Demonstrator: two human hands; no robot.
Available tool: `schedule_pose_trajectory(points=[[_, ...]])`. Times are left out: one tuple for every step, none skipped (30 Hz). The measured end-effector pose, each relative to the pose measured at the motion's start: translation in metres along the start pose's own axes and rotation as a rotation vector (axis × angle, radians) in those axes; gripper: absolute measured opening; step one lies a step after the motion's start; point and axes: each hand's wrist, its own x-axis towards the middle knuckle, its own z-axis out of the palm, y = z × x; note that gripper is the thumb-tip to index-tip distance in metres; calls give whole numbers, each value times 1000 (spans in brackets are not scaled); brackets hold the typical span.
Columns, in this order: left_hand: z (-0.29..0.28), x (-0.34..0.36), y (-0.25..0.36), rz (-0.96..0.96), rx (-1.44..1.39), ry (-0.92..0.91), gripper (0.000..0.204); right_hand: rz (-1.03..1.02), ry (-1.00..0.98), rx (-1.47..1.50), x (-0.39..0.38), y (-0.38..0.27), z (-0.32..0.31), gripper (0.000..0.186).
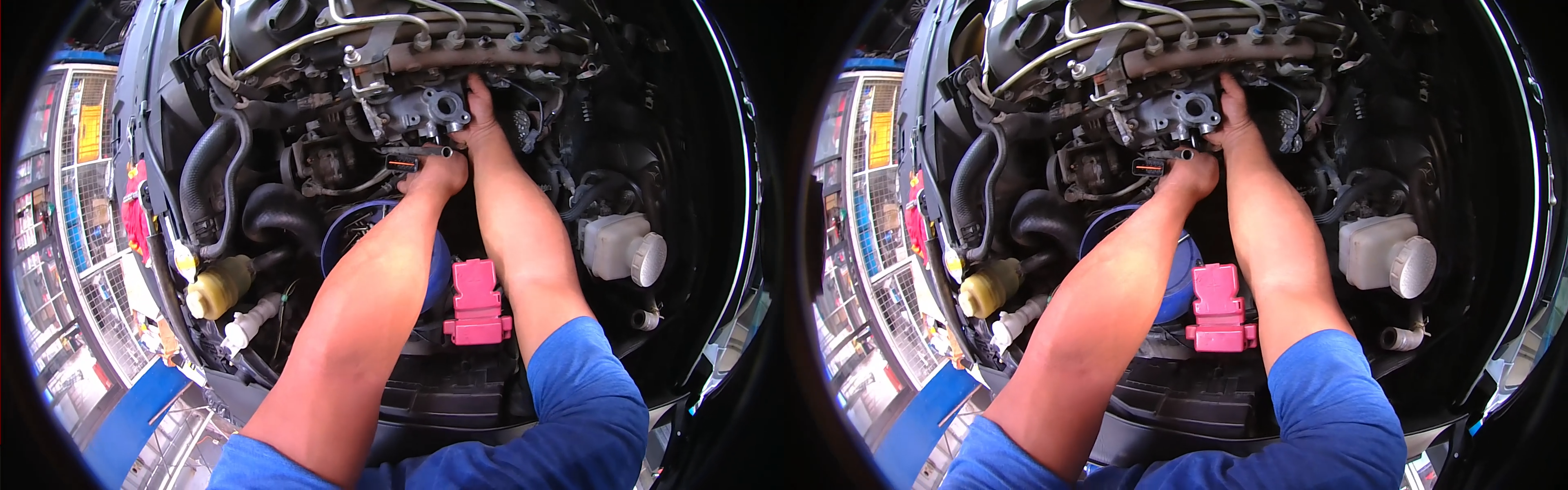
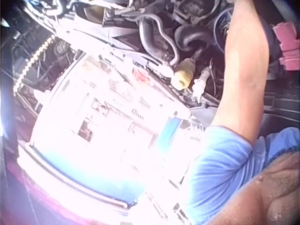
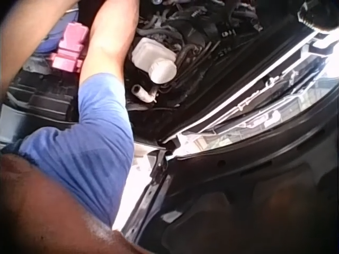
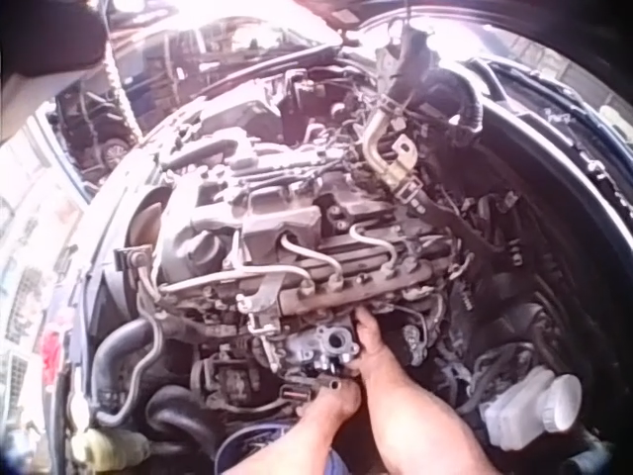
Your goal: Repair and reassemble components of a car engine in a service bay.
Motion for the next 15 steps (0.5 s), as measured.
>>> schedule_pose_trajectory(points=[[-2, -1, -1, -82, -167, 12, 70, -2, 22, -12, 0, 0, 1, 64], [-1, -4, 1, -157, -354, 21, 72, 9, 18, -7, 0, -1, 2, 64], [-1, -10, 2, -165, -378, 59, 73, 21, 74, 2, 0, -1, 2, 64], [-3, -15, 2, -168, -420, 82, 74, 3, 93, -9, 0, -1, 4, 64], [-6, -22, 2, -177, -457, 136, 75, 0, 98, -5, -1, -1, 5, 63], [-12, -26, 2, -162, -442, 62, 75, -20, 70, -31, -1, -1, 6, 62], [-18, -31, 4, -148, -422, 15, 76, -31, 85, -26, -2, -1, 7, 61], [-22, -35, 4, -145, -407, 1, 77, -36, 75, -60, -3, -2, 8, 61], [-25, -37, 5, -143, -392, -11, 77, -32, 76, -66, -4, -2, 8, 61], [-27, -39, 5, -147, -382, -19, 78, -31, 78, -73, -4, -2, 8, 60], [-27, -39, 5, -154, -375, -19, 79, -29, 70, -65, -4, -2, 8, 61], [-26, -38, 5, -159, -366, -19, 79, -26, 63, -57, -4, -2, 8, 61], [-24, -36, 5, -128, -339, -60, 80, -17, 76, -30, -3, -3, 7, 61], [-22, -32, 5, -169, -355, -21, 80, -18, 44, -42, -3, -3, 6, 61], [-20, -28, 5, -177, -367, -33, 81, -13, 33, -34, -2, -3, 5, 62]])
